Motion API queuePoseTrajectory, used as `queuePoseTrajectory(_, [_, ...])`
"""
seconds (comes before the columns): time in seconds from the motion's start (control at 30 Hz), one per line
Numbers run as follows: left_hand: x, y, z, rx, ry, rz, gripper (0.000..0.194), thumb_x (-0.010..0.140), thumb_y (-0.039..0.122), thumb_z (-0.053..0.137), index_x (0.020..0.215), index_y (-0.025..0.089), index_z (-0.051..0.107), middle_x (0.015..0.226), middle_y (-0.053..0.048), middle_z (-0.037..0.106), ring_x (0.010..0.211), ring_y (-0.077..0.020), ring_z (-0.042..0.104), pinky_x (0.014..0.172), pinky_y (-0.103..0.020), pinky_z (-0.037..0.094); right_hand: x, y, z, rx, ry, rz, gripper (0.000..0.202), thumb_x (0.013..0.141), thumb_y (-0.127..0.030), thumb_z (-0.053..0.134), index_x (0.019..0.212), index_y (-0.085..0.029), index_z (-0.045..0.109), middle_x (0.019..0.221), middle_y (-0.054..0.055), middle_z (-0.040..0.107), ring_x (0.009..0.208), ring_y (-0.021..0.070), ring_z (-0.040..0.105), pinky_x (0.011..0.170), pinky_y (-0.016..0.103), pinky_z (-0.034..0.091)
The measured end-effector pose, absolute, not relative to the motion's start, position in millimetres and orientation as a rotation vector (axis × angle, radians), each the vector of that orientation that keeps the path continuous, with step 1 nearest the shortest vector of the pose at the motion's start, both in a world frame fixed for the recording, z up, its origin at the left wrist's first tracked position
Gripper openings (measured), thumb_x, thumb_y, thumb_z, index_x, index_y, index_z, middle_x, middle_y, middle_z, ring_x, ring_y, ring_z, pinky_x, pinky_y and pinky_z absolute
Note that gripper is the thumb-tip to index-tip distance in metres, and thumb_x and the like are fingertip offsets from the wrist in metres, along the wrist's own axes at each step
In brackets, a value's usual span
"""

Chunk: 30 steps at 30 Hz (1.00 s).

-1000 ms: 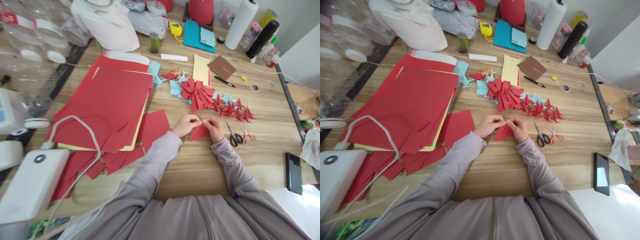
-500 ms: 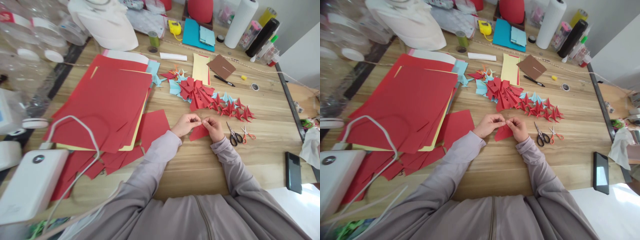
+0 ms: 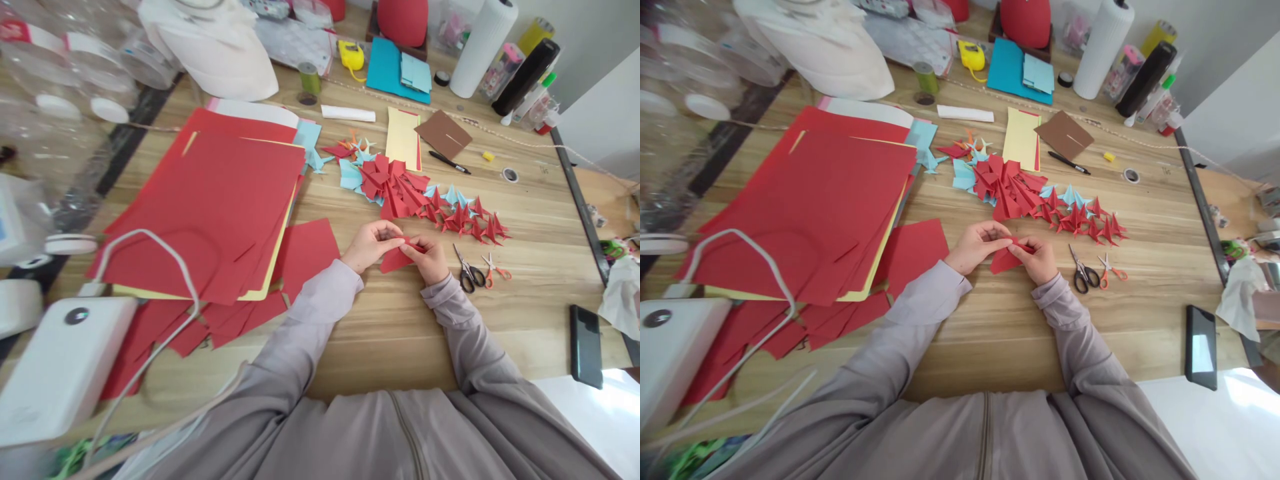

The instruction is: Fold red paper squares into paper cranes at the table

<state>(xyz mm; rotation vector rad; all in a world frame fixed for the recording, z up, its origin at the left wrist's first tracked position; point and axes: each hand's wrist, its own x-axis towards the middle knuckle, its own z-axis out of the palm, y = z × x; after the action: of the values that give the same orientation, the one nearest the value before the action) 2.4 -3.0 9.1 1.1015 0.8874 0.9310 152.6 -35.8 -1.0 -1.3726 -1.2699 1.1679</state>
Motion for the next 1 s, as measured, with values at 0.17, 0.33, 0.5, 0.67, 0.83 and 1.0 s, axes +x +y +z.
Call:
queuePoseTrajectory(0.17, [2.4, -2.9, 7.0, 1.093, 0.872, 0.936, 0.021, 0.06, 0.029, 0.074, 0.067, 0.015, 0.061, 0.06, 0.003, 0.057, 0.055, -0.0074, 0.047, 0.056, -0.023, 0.038, 152.2, -36.0, 1.8, -1.391, -1.242, 1.162, 0.028, 0.06, -0.042, 0.075, 0.058, -0.017, 0.061, 0.056, -0.002, 0.057, 0.052, 0.0092, 0.047, 0.052, 0.024, 0.039])
queuePoseTrajectory(0.33, [3.4, -3.1, 6.4, 1.056, 0.864, 0.928, 0.022, 0.058, 0.029, 0.075, 0.07, 0.015, 0.063, 0.063, 0.002, 0.059, 0.057, -0.0083, 0.049, 0.058, -0.024, 0.04, 153.8, -36.0, -0.5, -1.368, -1.233, 1.191, 0.028, 0.058, -0.04, 0.076, 0.057, -0.017, 0.06, 0.053, -0.004, 0.054, 0.051, 0.0076, 0.044, 0.05, 0.023, 0.036])
queuePoseTrajectory(0.5, [6.3, -4.6, 5.3, 0.984, 0.865, 0.985, 0.026, 0.056, 0.029, 0.076, 0.073, 0.015, 0.063, 0.066, 0.002, 0.061, 0.061, -0.0082, 0.052, 0.06, -0.022, 0.04, 154.4, -36.1, -1.9, -1.32, -1.185, 1.243, 0.026, 0.061, -0.037, 0.075, 0.058, -0.016, 0.06, 0.052, -0.005, 0.053, 0.049, 0.0063, 0.042, 0.05, 0.021, 0.035])
queuePoseTrajectory(0.67, [7.2, -4.3, 3.7, 0.923, 0.866, 1.011, 0.028, 0.054, 0.029, 0.077, 0.074, 0.015, 0.063, 0.065, 0.002, 0.06, 0.059, -0.0078, 0.051, 0.058, -0.021, 0.039, 156.3, -36.4, -3.2, -1.327, -1.151, 1.324, 0.024, 0.062, -0.039, 0.074, 0.067, -0.016, 0.066, 0.06, -0.002, 0.062, 0.054, 0.0087, 0.051, 0.054, 0.023, 0.041])
queuePoseTrajectory(0.83, [5.5, -3.0, 4.6, 0.895, 0.863, 1.029, 0.028, 0.055, 0.027, 0.077, 0.074, 0.015, 0.063, 0.062, 0.003, 0.058, 0.056, -0.007, 0.05, 0.057, -0.021, 0.04, 155.4, -35.4, -7.6, -1.408, -1.066, 1.246, 0.025, 0.057, -0.037, 0.078, 0.062, -0.016, 0.066, 0.055, -0.003, 0.06, 0.05, 0.0083, 0.049, 0.051, 0.022, 0.04])
queuePoseTrajectory(1.0, [4.8, -3.0, 6.1, 0.911, 0.872, 1.056, 0.029, 0.055, 0.026, 0.077, 0.078, 0.014, 0.064, 0.057, 0.005, 0.054, 0.051, -0.0054, 0.046, 0.052, -0.02, 0.036, 153.5, -35.9, -8.0, -1.413, -1.023, 1.213, 0.026, 0.055, -0.036, 0.079, 0.056, -0.016, 0.063, 0.05, -0.004, 0.057, 0.047, 0.0078, 0.047, 0.049, 0.022, 0.039])
